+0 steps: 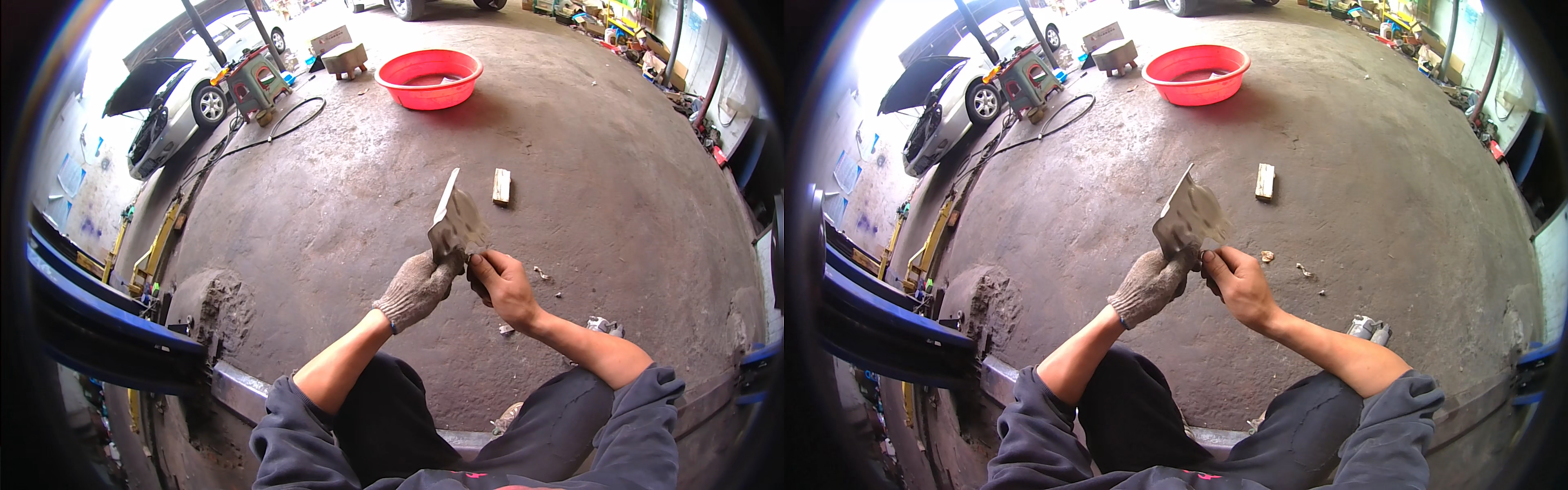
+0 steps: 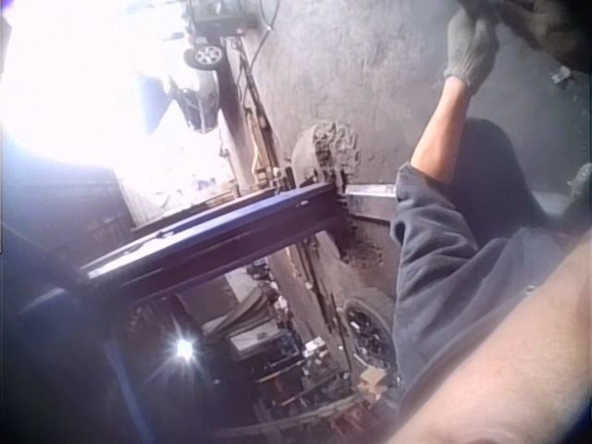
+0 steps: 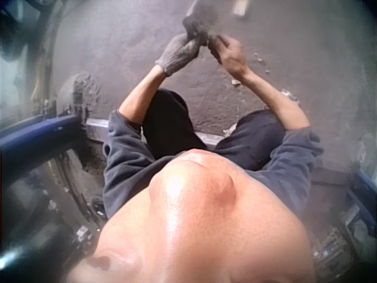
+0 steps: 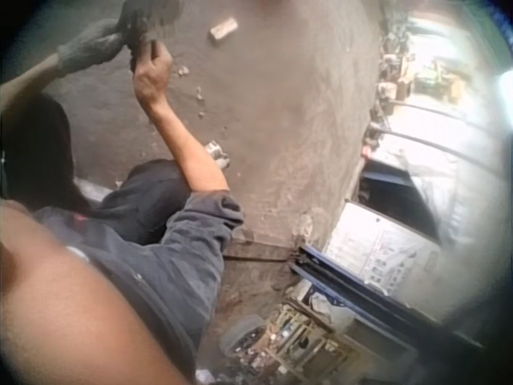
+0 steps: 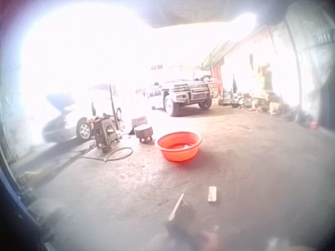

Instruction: The person sits on the floor in a garage and assembles a metal part by attaching a smaller bracket using bolts and a wrench. They pick up the components, align them, and tighten the bolts to secure the assembly.

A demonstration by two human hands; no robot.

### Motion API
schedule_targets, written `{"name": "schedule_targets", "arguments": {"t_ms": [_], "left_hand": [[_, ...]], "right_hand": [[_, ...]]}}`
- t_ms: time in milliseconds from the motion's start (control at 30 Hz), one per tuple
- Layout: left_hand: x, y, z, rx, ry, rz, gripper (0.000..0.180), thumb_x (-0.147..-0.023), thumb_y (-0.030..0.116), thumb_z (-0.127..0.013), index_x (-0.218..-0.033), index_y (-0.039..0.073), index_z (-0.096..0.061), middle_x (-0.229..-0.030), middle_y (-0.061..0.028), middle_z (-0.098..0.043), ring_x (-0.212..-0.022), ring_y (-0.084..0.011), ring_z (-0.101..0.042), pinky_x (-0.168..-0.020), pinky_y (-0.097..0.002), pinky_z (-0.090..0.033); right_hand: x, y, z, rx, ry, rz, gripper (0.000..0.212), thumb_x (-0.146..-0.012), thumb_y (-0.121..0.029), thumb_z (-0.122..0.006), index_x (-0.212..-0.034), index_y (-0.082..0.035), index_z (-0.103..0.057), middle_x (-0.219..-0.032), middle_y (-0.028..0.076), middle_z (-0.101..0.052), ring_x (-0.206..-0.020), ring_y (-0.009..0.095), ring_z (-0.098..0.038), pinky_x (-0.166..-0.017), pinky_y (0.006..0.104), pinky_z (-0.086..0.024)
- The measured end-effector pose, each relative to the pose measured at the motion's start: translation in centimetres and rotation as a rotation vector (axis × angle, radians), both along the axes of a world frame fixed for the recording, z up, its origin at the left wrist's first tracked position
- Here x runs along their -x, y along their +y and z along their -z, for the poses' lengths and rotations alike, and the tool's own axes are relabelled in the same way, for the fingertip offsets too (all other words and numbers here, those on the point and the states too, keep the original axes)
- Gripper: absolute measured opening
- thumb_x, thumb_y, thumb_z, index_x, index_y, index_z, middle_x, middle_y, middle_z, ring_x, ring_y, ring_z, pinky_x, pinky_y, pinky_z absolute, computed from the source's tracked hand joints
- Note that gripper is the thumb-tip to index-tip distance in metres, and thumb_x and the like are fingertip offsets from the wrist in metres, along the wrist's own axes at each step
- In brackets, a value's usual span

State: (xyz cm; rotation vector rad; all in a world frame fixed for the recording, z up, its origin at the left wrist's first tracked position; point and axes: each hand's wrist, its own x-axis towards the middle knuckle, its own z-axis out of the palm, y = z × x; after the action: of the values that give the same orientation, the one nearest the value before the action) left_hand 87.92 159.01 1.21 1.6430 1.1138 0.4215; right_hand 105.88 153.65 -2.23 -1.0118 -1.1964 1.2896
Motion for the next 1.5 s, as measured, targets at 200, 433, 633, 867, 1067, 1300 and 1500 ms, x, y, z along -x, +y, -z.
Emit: {"name": "schedule_targets", "arguments": {"t_ms": [200, 433, 633, 867, 1067, 1300, 1500], "left_hand": [[-0.2, -0.3, 0.2, -0.264, 0.190, 0.109, 0.037, -0.103, 0.037, -0.051, -0.118, 0.005, -0.061, -0.099, -0.0285, -0.069, -0.098, -0.0474, -0.065, -0.079, -0.0520, -0.051], [0.3, -0.4, 1.0, -0.147, 0.090, 0.094, 0.042, -0.103, 0.044, -0.052, -0.107, 0.004, -0.064, -0.078, -0.0167, -0.066, -0.072, -0.0332, -0.066, -0.065, -0.0427, -0.049], [1.8, 1.1, -2.1, 0.422, 0.059, 0.310, 0.050, -0.100, 0.055, -0.056, -0.088, 0.007, -0.067, -0.059, 0.0053, -0.045, -0.052, -0.0043, -0.040, -0.047, -0.0243, -0.030], [0.8, 0.5, -0.8, 0.345, -0.020, 0.194, 0.051, -0.101, 0.054, -0.056, -0.099, 0.006, -0.071, -0.060, 0.0082, -0.041, -0.052, -0.0042, -0.036, -0.048, -0.0256, -0.028], [0.4, 0.0, -0.4, 0.290, -0.226, 0.033, 0.049, -0.102, 0.053, -0.055, -0.095, 0.007, -0.066, -0.062, 0.0066, -0.046, -0.055, -0.0043, -0.038, -0.048, -0.0260, -0.028], [-0.3, -0.2, 0.8, -0.177, 0.215, 0.074, 0.056, -0.103, 0.054, -0.048, -0.097, 0.001, -0.063, -0.068, -0.0090, -0.059, -0.066, -0.0181, -0.057, -0.064, -0.0398, -0.047], [-0.3, -0.7, 0.8, -0.057, 0.089, 0.010, 0.050, -0.104, 0.050, -0.046, -0.107, 0.003, -0.064, -0.079, -0.0197, -0.067, -0.075, -0.0362, -0.066, -0.070, -0.0455, -0.050]], "right_hand": [[0.0, -0.2, 0.0, 0.175, 0.151, -0.026, 0.032, -0.108, -0.032, -0.051, -0.091, -0.005, -0.055, -0.065, -0.003, -0.047, -0.051, 0.006, -0.039, -0.045, 0.0242, -0.032], [-0.3, -0.1, -0.4, 0.043, -0.068, -0.020, 0.034, -0.108, -0.029, -0.052, -0.085, -0.004, -0.056, -0.060, 0.001, -0.048, -0.050, 0.009, -0.044, -0.044, 0.0301, -0.037], [-3.0, 0.9, -0.9, -0.661, -0.902, -0.081, 0.030, -0.096, -0.023, -0.066, -0.073, -0.003, -0.059, -0.060, 0.019, -0.059, -0.056, 0.036, -0.064, -0.053, 0.0460, -0.050], [-4.0, 0.6, -0.9, -0.611, -0.893, -0.006, 0.035, -0.097, -0.028, -0.065, -0.073, -0.005, -0.056, -0.063, 0.017, -0.061, -0.059, 0.037, -0.063, -0.053, 0.0452, -0.048], [-2.3, 0.2, -1.6, -0.281, -0.566, 0.021, 0.030, -0.102, -0.024, -0.060, -0.086, 0.001, -0.065, -0.070, 0.017, -0.066, -0.058, 0.022, -0.063, -0.055, 0.0365, -0.046], [-0.3, -0.4, -0.2, 0.295, 0.026, -0.083, 0.040, -0.108, -0.033, -0.052, -0.085, -0.001, -0.061, -0.060, 0.001, -0.052, -0.054, 0.007, -0.049, -0.049, 0.0264, -0.038], [0.4, -0.9, 0.3, 0.122, 0.134, -0.015, 0.040, -0.109, -0.034, -0.050, -0.085, -0.003, -0.058, -0.065, -0.003, -0.051, -0.053, 0.005, -0.043, -0.045, 0.0244, -0.034]]}}
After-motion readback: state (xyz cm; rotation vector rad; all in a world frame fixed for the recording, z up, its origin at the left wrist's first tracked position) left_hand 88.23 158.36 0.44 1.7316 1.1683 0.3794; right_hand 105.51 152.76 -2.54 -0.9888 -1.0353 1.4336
